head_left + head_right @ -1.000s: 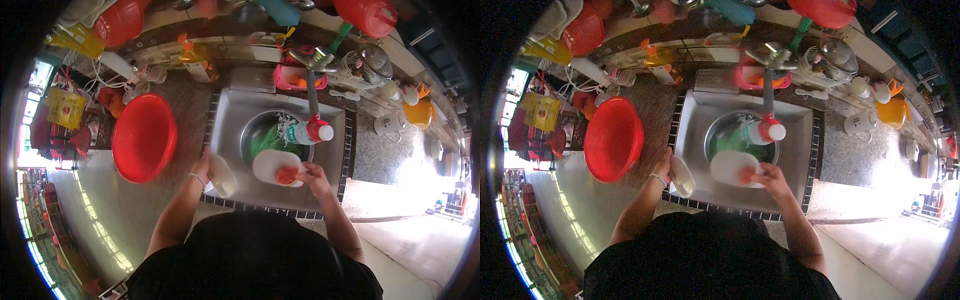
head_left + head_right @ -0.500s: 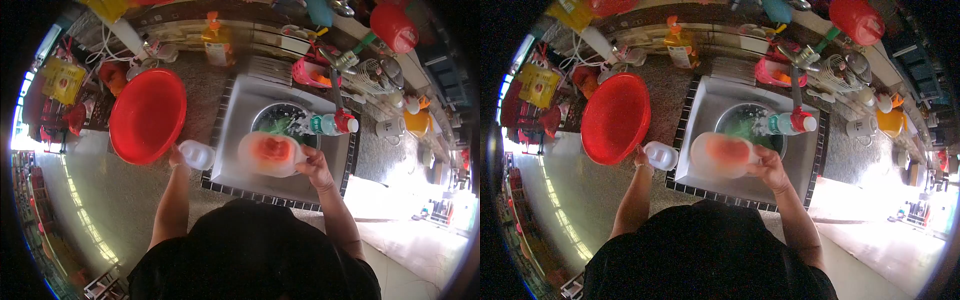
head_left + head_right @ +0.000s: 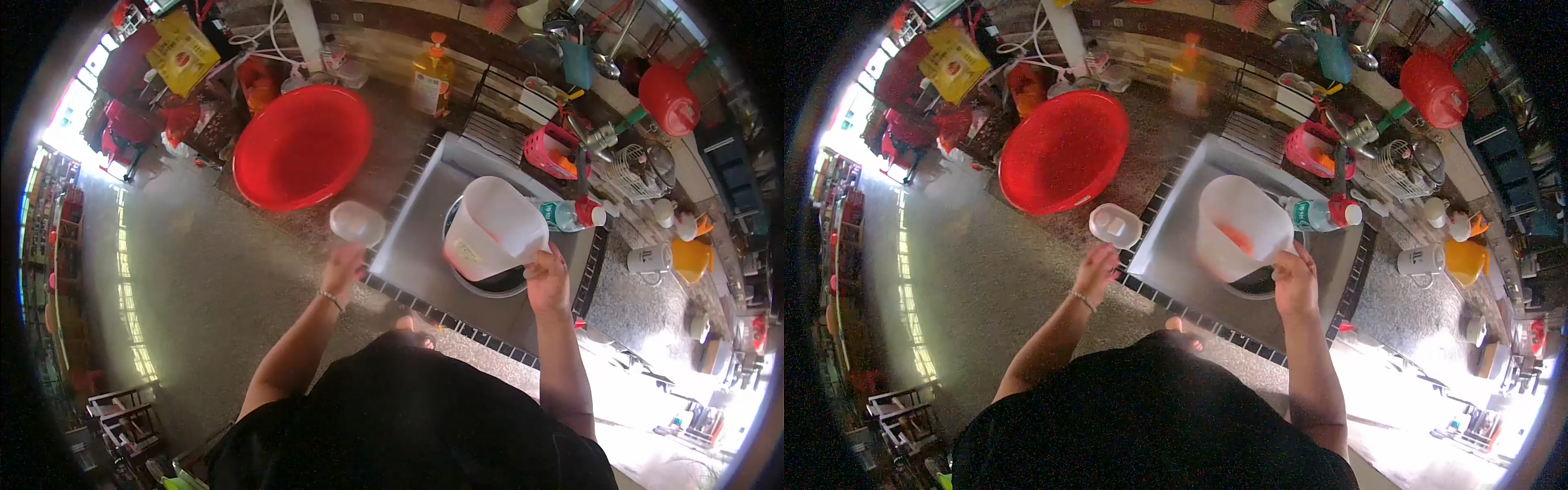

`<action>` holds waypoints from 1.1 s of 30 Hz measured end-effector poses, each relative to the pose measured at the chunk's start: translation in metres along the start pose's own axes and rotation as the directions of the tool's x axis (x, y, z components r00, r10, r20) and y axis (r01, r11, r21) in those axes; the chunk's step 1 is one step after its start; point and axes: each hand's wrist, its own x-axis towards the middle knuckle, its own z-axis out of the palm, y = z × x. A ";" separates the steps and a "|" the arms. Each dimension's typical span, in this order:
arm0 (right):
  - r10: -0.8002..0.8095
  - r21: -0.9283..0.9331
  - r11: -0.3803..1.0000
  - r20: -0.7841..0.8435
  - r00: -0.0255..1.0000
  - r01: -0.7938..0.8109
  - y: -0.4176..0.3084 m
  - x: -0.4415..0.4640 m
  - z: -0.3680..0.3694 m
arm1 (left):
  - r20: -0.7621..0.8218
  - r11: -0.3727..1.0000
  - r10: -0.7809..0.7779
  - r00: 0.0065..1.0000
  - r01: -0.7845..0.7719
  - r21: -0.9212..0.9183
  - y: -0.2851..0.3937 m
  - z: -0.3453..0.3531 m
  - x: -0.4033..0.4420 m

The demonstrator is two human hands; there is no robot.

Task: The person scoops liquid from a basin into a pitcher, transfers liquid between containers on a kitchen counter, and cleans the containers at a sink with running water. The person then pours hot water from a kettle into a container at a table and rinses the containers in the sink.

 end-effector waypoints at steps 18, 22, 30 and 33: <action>0.372 0.106 0.870 0.498 0.783 -0.481 0.048 0.008 0.360 | 0.335 0.785 0.454 0.826 -0.193 -0.589 0.091 -0.125 -0.074; 0.420 -0.154 0.882 0.684 0.596 -0.445 0.110 0.045 0.465 | 0.143 0.593 0.425 0.894 -0.155 -0.790 0.130 -0.228 -0.057; 0.504 -0.636 0.771 0.571 0.648 -0.039 0.203 0.115 0.520 | -0.133 0.610 0.265 0.955 -0.273 -0.744 0.192 -0.420 0.015; 0.555 -0.658 0.732 0.424 0.716 -0.178 0.202 0.125 0.484 | 0.027 0.679 0.249 0.968 -0.155 -0.718 0.179 -0.491 0.050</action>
